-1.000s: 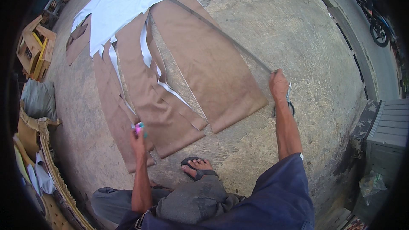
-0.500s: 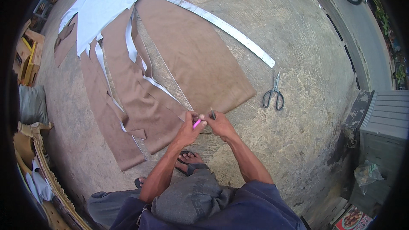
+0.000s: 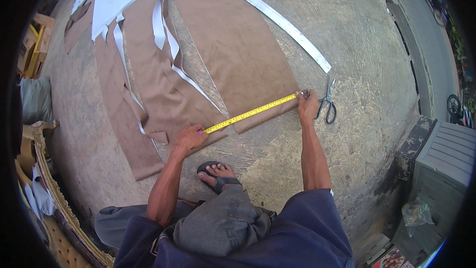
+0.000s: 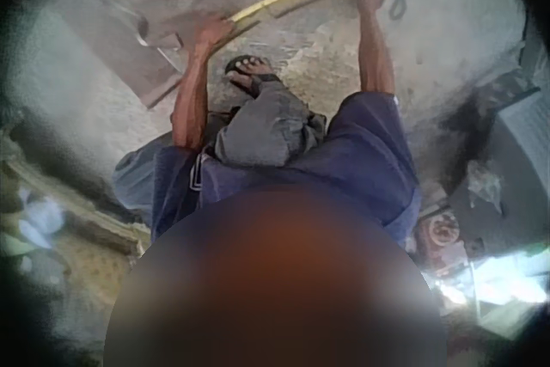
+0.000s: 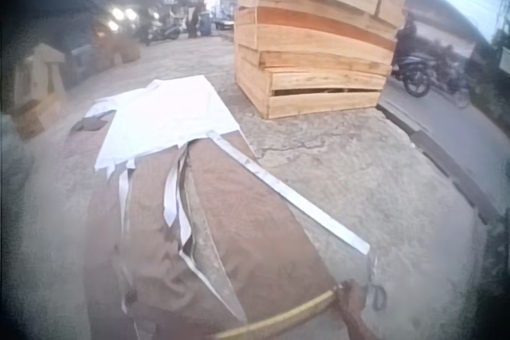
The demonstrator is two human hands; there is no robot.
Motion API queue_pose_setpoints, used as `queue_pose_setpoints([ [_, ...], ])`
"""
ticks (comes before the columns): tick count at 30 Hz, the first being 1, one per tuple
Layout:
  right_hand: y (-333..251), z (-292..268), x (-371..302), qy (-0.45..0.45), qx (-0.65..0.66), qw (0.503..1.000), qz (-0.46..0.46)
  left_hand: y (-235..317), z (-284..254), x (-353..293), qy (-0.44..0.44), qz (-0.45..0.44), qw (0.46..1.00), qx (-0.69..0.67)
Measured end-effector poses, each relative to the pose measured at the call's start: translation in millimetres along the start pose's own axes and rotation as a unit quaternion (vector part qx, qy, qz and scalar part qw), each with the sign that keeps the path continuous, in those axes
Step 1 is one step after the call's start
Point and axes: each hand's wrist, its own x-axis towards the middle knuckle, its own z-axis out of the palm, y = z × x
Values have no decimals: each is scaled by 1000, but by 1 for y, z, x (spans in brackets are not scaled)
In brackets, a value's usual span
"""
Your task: The person measures and marks a large piece of brown fabric using a tape measure and a straight edge, then cuts along the marked lines with scissors. The person also cuts a white fabric layer underneath and separates the pieces.
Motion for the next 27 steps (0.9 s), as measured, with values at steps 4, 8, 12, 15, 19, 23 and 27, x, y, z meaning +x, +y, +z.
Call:
queue_pose_setpoints([
  [4,-6,1,-7,18,9,999,-25,10,-8,-13,7,-21,1000,1],
  [8,1,3,-4,20,22,999,-44,13,-7,-14,20,-33,999,5],
  [12,2,3,-4,13,8,999,-36,5,4,-7,38,5,999,-10],
  [15,-8,-3,-10,41,23,997,-56,-9,8,-3,48,92,992,-72],
  [19,-29,-12,-23,-29,128,991,22,-29,9,-14,82,136,957,-242],
  [23,-39,-23,-20,-134,90,987,3,-34,13,-27,94,98,930,-342],
  [27,-33,-48,-12,-199,187,962,20,-10,25,-27,17,104,836,-538],
])
